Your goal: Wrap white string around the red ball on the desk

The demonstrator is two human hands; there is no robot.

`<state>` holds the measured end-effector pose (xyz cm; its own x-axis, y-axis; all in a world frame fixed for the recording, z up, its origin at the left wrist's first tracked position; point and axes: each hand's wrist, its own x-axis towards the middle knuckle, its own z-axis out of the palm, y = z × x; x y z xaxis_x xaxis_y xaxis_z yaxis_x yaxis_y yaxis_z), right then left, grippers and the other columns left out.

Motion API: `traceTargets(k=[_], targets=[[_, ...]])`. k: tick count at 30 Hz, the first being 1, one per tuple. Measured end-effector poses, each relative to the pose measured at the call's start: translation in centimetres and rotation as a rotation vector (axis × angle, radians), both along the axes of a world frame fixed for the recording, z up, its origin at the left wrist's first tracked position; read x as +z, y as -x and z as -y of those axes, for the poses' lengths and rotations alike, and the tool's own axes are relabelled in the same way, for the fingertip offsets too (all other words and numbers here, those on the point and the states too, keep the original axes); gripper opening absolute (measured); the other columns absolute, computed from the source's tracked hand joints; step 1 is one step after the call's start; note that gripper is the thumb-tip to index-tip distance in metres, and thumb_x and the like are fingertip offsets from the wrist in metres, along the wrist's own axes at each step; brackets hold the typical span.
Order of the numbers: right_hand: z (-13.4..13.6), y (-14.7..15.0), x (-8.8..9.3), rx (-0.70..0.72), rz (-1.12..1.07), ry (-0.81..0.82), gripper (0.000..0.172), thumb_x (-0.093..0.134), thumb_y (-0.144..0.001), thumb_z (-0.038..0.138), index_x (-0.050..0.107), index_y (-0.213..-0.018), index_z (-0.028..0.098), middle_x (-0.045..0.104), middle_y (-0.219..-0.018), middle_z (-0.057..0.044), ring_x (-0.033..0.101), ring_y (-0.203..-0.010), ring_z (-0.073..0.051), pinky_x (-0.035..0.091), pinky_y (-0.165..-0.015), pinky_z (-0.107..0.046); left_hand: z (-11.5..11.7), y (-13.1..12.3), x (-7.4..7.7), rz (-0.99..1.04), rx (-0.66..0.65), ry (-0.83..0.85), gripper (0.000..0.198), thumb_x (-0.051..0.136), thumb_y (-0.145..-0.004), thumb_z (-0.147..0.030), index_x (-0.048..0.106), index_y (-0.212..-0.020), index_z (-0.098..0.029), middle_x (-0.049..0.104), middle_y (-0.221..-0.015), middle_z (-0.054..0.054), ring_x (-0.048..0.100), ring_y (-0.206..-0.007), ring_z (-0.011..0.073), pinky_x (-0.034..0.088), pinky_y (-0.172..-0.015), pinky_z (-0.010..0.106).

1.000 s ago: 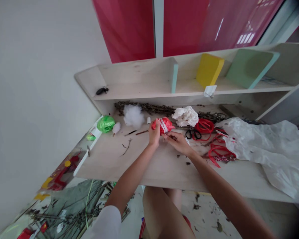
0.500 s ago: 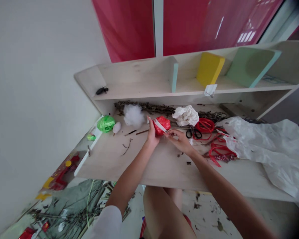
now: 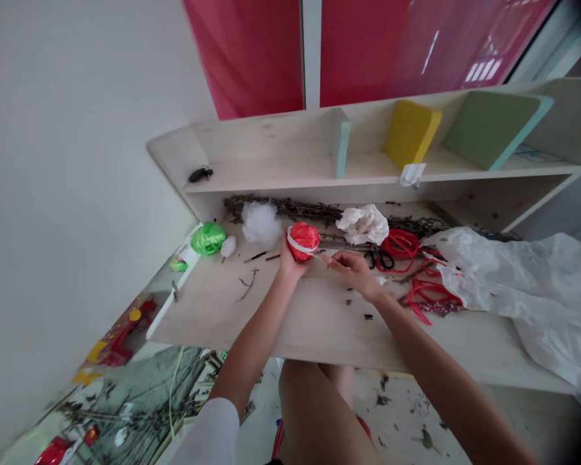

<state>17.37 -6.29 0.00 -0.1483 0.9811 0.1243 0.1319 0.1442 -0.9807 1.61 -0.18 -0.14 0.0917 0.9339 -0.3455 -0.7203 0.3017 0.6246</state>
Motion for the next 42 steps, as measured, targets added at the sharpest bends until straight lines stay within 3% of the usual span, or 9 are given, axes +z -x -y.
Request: traceTargets(k=[8,12,15,21,26,31,35,38,42], targets=[[-0.1,-0.5,0.5,0.004,-0.166,0.099,0.052,0.073,-0.063,0.068,0.055,-0.059,0.018,0.045,-0.055,0.004,0.035,-0.051,-0.008,0.027,-0.049,-0.023,0.5,0.0,0.2,0.062,-0.202,0.000,0.055,0.046,-0.086,-0.062,0.067,-0.109,-0.017,0.072,-0.090,0.010,0.066,-0.070,0.0177,0.053,-0.059,0.029],[0.0,-1.1,0.6,0.181,-0.299,0.262,0.052,0.074,-0.065,0.063,0.047,-0.058,0.019,0.033,-0.049,0.008,0.023,-0.045,-0.005,0.016,-0.044,-0.023,0.9,0.0,0.5,0.089,-0.236,0.008,0.055,0.046,-0.086,-0.060,0.066,-0.109,-0.015,0.071,-0.082,0.010,0.065,-0.067,0.0188,0.053,-0.059,0.031],[0.1,-1.4,0.8,0.324,-0.379,0.377,0.048,0.077,-0.066,0.058,0.050,-0.064,0.018,0.026,-0.049,0.010,0.015,-0.043,-0.004,0.011,-0.043,-0.022,1.2,0.0,0.5,0.125,-0.228,0.011,0.059,0.043,-0.085,-0.063,0.066,-0.108,-0.014,0.072,-0.083,0.011,0.064,-0.065,0.0185,0.052,-0.058,0.031],[0.2,-1.8,1.2,0.415,-0.493,0.493,0.042,0.080,-0.064,0.049,0.051,-0.071,0.019,0.020,-0.047,0.012,0.009,-0.043,-0.004,0.008,-0.041,-0.021,1.4,0.1,0.2,0.041,-0.206,-0.077,0.050,0.048,-0.083,-0.063,0.067,-0.092,-0.019,0.071,-0.081,0.009,0.067,-0.073,0.0214,0.054,-0.067,0.036],[-0.3,-2.0,1.2,0.358,-0.514,0.525,0.041,0.070,-0.073,0.055,0.049,-0.066,0.021,0.011,-0.046,0.012,0.007,-0.042,-0.006,0.012,-0.040,-0.022,1.6,-0.3,0.9,-0.165,-0.269,-0.166,0.039,0.057,-0.079,-0.061,0.064,-0.078,-0.023,0.068,-0.074,0.004,0.067,-0.078,0.0236,0.054,-0.077,0.041],[-1.1,-2.3,0.9,0.253,-0.548,0.569,0.052,0.076,-0.064,0.059,0.040,-0.060,0.022,0.012,-0.044,0.012,0.006,-0.041,-0.005,0.008,-0.039,-0.023,2.2,-0.4,2.4,-0.435,-0.390,-0.325,0.028,0.073,-0.070,-0.045,0.064,-0.071,-0.019,0.064,-0.069,0.000,0.063,-0.070,0.0157,0.048,-0.070,0.027],[-1.3,-2.6,1.0,0.150,-0.586,0.516,0.049,0.080,-0.059,0.056,0.045,-0.067,0.022,0.018,-0.045,0.012,0.009,-0.041,-0.004,0.007,-0.039,-0.022,2.8,-0.1,3.0,-0.692,-0.401,-0.568,0.028,0.079,-0.064,-0.039,0.068,-0.081,-0.019,0.067,-0.077,0.002,0.062,-0.072,0.0154,0.045,-0.064,0.023],[-1.3,-2.7,1.0,0.068,-0.590,0.475,0.046,0.080,-0.057,0.053,0.053,-0.078,0.022,0.022,-0.047,0.012,0.011,-0.042,-0.005,0.009,-0.039,-0.022,3.2,-0.4,2.9,-0.809,-0.419,-0.720,0.031,0.080,-0.064,-0.036,0.068,-0.087,-0.020,0.068,-0.089,0.005,0.063,-0.083,0.0180,0.048,-0.073,0.025],[-1.6,-2.7,0.4,-0.035,-0.584,0.447,0.045,0.079,-0.060,0.047,0.061,-0.092,0.021,0.031,-0.049,0.011,0.020,-0.042,-0.005,0.011,-0.039,-0.022,3.6,-1.1,2.3,-0.986,-0.324,-0.863,0.043,0.081,-0.062,-0.031,0.066,-0.101,-0.023,0.068,-0.102,0.005,0.061,-0.095,0.0219,0.047,-0.087,0.032]])
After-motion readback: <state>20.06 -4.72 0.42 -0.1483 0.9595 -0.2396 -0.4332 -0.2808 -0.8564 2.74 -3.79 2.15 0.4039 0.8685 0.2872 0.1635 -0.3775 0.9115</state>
